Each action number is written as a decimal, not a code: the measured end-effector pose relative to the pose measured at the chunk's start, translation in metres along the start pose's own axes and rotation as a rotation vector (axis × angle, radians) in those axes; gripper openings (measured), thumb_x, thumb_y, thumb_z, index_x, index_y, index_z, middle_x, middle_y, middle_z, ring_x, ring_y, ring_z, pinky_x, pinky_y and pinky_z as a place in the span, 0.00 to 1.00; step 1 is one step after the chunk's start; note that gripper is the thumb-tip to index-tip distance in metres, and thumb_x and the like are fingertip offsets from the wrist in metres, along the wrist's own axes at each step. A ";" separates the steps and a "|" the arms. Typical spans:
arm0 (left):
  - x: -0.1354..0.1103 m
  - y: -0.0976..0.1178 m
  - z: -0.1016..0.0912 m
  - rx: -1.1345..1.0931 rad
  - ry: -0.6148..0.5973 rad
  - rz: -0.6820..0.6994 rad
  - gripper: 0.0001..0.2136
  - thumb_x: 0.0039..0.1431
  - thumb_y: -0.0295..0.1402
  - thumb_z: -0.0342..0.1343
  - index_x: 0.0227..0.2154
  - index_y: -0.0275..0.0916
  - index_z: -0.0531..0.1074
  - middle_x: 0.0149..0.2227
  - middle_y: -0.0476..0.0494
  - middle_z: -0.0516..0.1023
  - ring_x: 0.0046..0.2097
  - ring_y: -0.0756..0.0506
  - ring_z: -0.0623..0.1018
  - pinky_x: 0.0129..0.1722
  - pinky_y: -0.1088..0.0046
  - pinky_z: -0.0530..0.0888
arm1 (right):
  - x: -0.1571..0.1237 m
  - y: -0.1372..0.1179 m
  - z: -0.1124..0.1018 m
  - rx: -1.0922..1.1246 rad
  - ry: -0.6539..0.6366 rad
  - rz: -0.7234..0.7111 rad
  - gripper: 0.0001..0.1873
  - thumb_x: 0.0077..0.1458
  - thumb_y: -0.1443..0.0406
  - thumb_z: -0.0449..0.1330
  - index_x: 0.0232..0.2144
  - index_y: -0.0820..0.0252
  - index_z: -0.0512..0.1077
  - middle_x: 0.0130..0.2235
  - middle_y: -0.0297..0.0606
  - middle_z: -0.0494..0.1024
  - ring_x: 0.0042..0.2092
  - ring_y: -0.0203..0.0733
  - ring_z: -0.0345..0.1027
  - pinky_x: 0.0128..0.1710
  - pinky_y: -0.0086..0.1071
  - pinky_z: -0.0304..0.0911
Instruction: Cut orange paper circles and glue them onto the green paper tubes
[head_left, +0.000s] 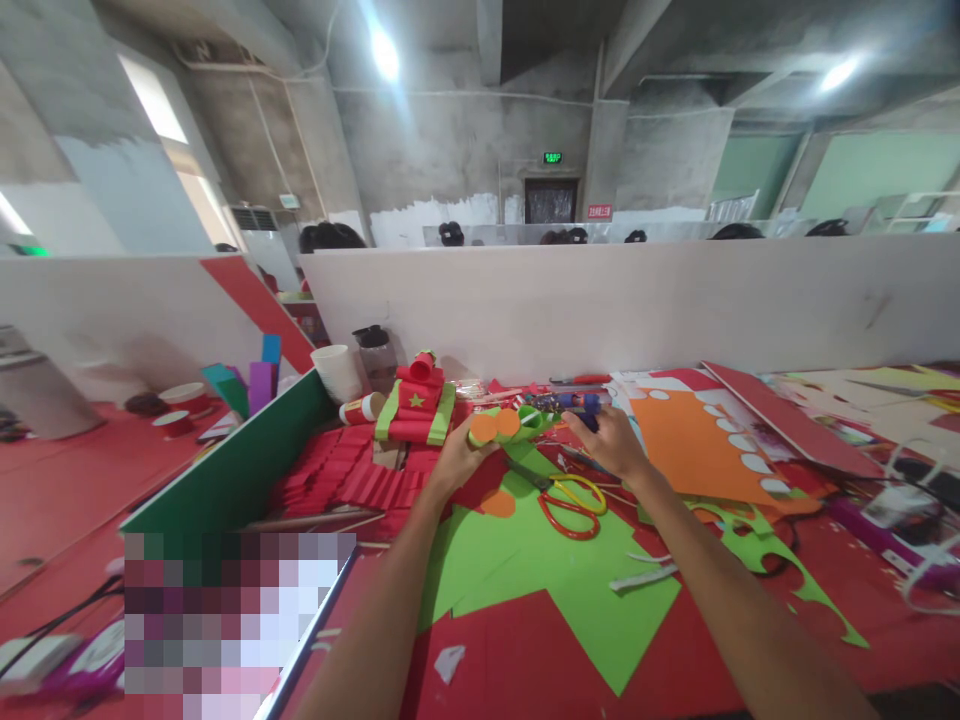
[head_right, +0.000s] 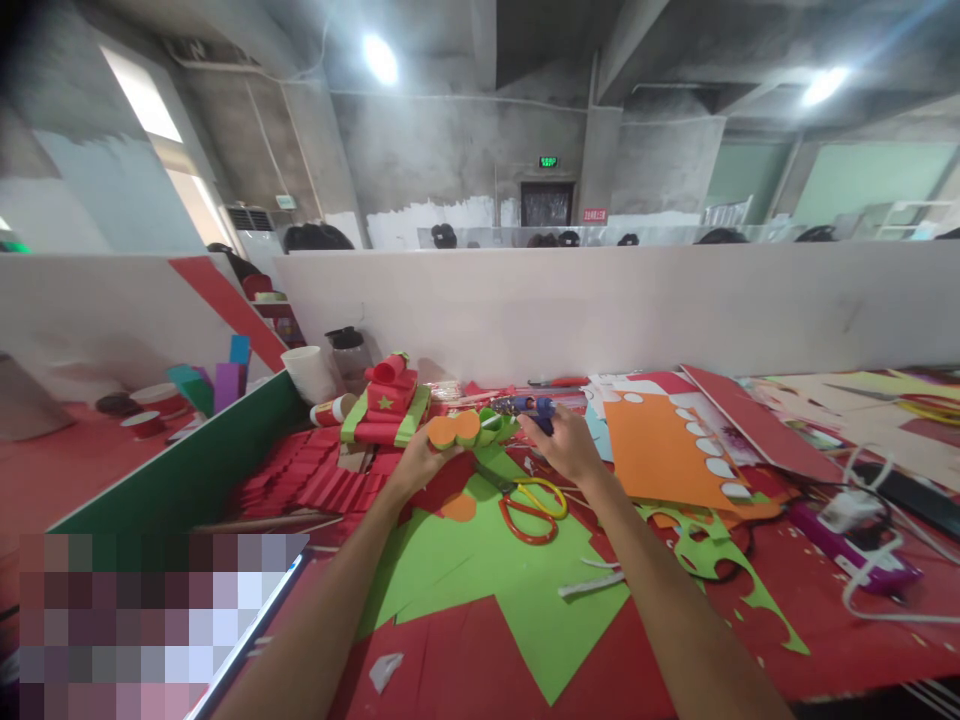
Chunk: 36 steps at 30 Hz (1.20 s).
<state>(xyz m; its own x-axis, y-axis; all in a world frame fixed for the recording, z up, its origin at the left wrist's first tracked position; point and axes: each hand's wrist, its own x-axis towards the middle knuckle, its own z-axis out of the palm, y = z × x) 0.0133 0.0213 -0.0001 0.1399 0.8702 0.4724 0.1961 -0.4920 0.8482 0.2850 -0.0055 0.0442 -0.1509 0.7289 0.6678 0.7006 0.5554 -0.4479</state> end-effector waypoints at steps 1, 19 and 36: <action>0.000 0.000 0.000 -0.001 0.000 0.000 0.17 0.47 0.39 0.68 0.39 0.40 0.74 0.46 0.39 0.81 0.50 0.34 0.78 0.55 0.52 0.73 | 0.000 0.001 -0.001 -0.002 0.008 -0.003 0.20 0.63 0.50 0.55 0.32 0.57 0.77 0.29 0.40 0.80 0.33 0.48 0.74 0.33 0.34 0.63; -0.001 0.003 0.000 -0.009 0.006 -0.008 0.16 0.47 0.38 0.68 0.39 0.41 0.74 0.46 0.41 0.81 0.50 0.34 0.78 0.54 0.53 0.73 | 0.002 0.001 -0.004 -0.010 0.017 0.002 0.21 0.62 0.50 0.55 0.29 0.57 0.76 0.29 0.40 0.79 0.32 0.48 0.73 0.33 0.35 0.62; 0.003 -0.009 0.000 -0.037 -0.017 0.042 0.17 0.48 0.36 0.68 0.41 0.41 0.73 0.49 0.40 0.80 0.50 0.36 0.78 0.55 0.57 0.73 | 0.004 0.005 -0.014 -0.035 0.000 0.028 0.24 0.61 0.48 0.55 0.21 0.57 0.68 0.20 0.35 0.71 0.25 0.42 0.65 0.28 0.32 0.57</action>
<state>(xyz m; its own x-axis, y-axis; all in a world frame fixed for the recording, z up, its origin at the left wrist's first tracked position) 0.0117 0.0282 -0.0067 0.1638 0.8483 0.5035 0.1541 -0.5261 0.8363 0.2981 -0.0056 0.0530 -0.1311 0.7441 0.6551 0.7282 0.5207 -0.4457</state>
